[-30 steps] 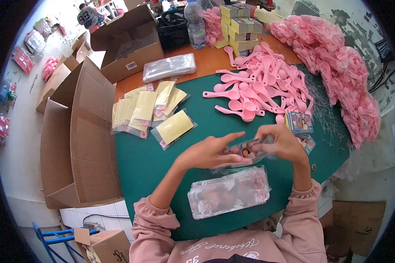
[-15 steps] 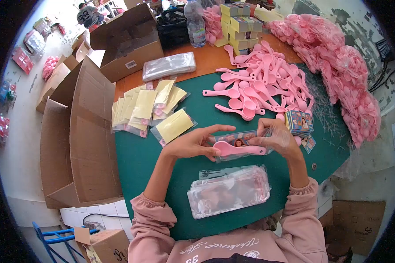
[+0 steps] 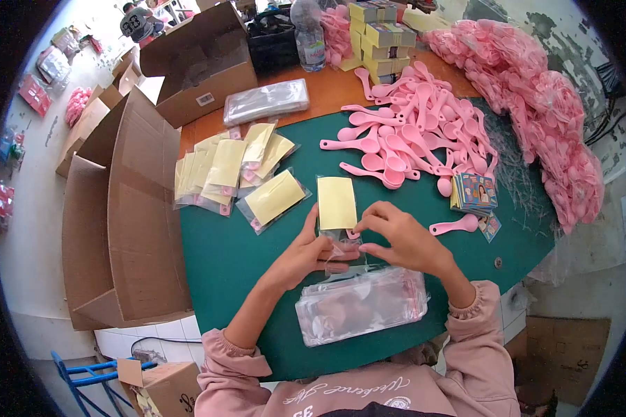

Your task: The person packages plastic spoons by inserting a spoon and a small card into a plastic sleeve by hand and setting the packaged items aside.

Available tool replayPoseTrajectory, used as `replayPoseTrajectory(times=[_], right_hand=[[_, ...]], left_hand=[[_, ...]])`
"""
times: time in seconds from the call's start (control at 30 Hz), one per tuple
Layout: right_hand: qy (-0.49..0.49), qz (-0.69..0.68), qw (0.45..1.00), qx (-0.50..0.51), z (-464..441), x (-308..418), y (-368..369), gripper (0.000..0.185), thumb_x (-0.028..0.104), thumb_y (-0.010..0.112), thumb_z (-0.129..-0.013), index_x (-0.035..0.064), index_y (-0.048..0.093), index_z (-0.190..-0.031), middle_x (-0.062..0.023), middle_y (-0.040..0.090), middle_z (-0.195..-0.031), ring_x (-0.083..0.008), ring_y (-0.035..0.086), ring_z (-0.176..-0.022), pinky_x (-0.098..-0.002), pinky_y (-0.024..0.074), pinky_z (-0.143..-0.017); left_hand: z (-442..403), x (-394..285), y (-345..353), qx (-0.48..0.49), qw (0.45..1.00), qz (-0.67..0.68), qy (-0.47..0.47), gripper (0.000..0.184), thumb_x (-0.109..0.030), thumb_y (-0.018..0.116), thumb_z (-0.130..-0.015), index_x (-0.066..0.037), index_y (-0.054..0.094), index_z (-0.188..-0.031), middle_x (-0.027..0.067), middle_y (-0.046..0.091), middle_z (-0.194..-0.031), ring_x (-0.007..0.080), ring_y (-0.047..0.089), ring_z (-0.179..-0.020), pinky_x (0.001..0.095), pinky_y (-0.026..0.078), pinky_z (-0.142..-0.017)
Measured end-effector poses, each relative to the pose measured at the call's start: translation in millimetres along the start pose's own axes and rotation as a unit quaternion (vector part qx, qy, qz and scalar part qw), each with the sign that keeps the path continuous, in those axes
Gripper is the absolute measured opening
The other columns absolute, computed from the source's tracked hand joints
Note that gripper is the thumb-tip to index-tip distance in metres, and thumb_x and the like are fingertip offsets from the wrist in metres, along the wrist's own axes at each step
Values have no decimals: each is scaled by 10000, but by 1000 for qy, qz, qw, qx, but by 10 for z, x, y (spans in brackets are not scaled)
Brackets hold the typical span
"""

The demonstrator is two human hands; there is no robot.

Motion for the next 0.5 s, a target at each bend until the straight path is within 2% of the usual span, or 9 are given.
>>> replayPoseTrajectory(times=[0.03, 0.17, 0.23, 0.43, 0.5], right_hand=[[0, 0, 1000, 0, 0, 15, 24, 279, 119, 664, -706, 23, 559, -946, -126, 516, -929, -293, 522, -893, -362, 443, -773], [-27, 11, 1000, -4, -2, 141, 104, 221, 128, 655, -707, 39, 555, -882, -111, 499, -897, -281, 509, -864, -365, 427, -763], [-39, 15, 999, -4, -6, 188, 151, 207, 135, 653, -708, 47, 552, -866, -107, 497, -891, -276, 509, -857, -361, 423, -758], [-55, 18, 998, 11, 11, 285, 314, 224, 114, 671, -685, 50, 535, -852, -80, 479, -870, -259, 496, -813, -351, 407, -720], [-77, 58, 995, -29, 14, 301, 289, 227, 107, 667, -661, 44, 527, -829, -74, 473, -845, -251, 491, -797, -351, 401, -698]], left_hand=[[49, 0, 14, 21, 999, 0, -33, 653, -74, 261, -908, -176, -201, -1357, 233, 496, -1157, 316, 568, -1006, 400, 497, -816], [210, -56, -7, 39, 995, -86, -26, 697, -45, 278, -897, -173, -241, -1344, 263, 495, -1147, 312, 582, -981, 395, 497, -820], [245, -48, -12, 31, 997, -64, -24, 726, 13, 316, -865, -200, -147, -1382, 231, 513, -1117, 308, 580, -969, 425, 497, -819], [236, -1, 28, 16, 999, -20, -39, 685, -21, 337, -894, -164, -112, -1392, 195, 518, -1126, 282, 581, -962, 404, 478, -851], [200, 70, 18, 17, 999, 17, -30, 676, -43, 346, -905, -170, -102, -1394, 189, 521, -1123, 272, 578, -968, 393, 465, -868]])
Point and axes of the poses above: each hand's wrist, its own z-axis away from the middle knuckle, its own y-axis out of the palm, x = y × z, the point moved 8 cm from there along -z, towards the middle knuckle
